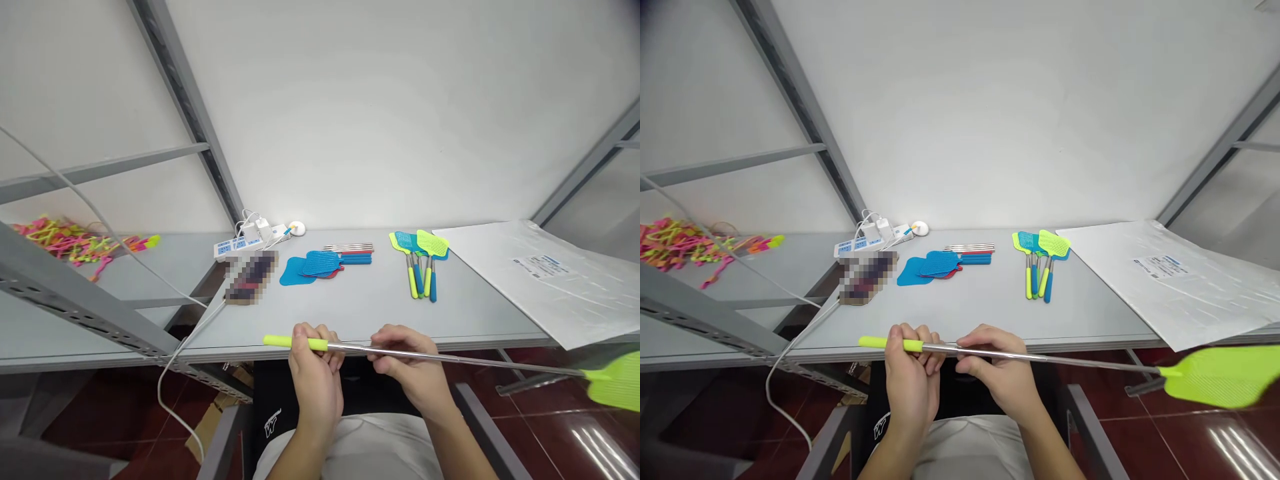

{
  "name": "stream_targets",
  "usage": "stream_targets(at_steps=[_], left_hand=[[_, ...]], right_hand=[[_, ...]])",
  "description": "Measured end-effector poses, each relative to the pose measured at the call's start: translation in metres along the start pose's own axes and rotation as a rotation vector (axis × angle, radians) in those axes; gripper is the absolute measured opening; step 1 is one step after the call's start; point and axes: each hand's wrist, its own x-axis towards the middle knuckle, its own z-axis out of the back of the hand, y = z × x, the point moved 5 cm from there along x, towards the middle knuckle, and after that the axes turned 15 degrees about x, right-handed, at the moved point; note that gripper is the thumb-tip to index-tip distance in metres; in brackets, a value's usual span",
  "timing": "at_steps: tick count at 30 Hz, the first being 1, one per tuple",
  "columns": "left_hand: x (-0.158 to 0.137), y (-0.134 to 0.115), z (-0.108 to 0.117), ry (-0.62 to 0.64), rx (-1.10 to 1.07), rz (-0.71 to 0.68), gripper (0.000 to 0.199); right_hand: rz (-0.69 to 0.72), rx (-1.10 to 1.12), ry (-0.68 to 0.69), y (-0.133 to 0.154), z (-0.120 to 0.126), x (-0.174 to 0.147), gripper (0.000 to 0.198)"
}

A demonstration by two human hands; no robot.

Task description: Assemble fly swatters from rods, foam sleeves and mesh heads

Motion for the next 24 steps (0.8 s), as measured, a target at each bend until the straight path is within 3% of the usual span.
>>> stream_targets(at_steps=[6, 14, 17, 21, 24], left_hand=[[0.002, 0.001, 0.002, -0.039, -0.03, 0.028, 0.047], [-0.006, 0.02, -0.002, -0.038, -0.058, 0.066, 0.047], [0.001, 0.01, 0.009, -0.117, -0.025, 0.01, 0.045], [0.012, -0.006, 0.02, -0.192, -0.044, -0.066, 0.045], [0.01, -0.005, 0.017, -0.193, -0.05, -0.071, 0.045]], right_hand=[[0.072, 0.155, -0.125, 0.006, 0.014, -0.005, 0.006], [-0.02, 0.003, -0.031, -0.008, -0.007, -0.004, 0.011], [-0.01, 0.046, -0.038, -0.014, 0.007, -0.004, 0.014], [0.091, 0.216, -0.15, -0.014, 0.033, -0.001, 0.009], [0.097, 0.243, -0.184, -0.013, 0.031, 0.001, 0.003]])
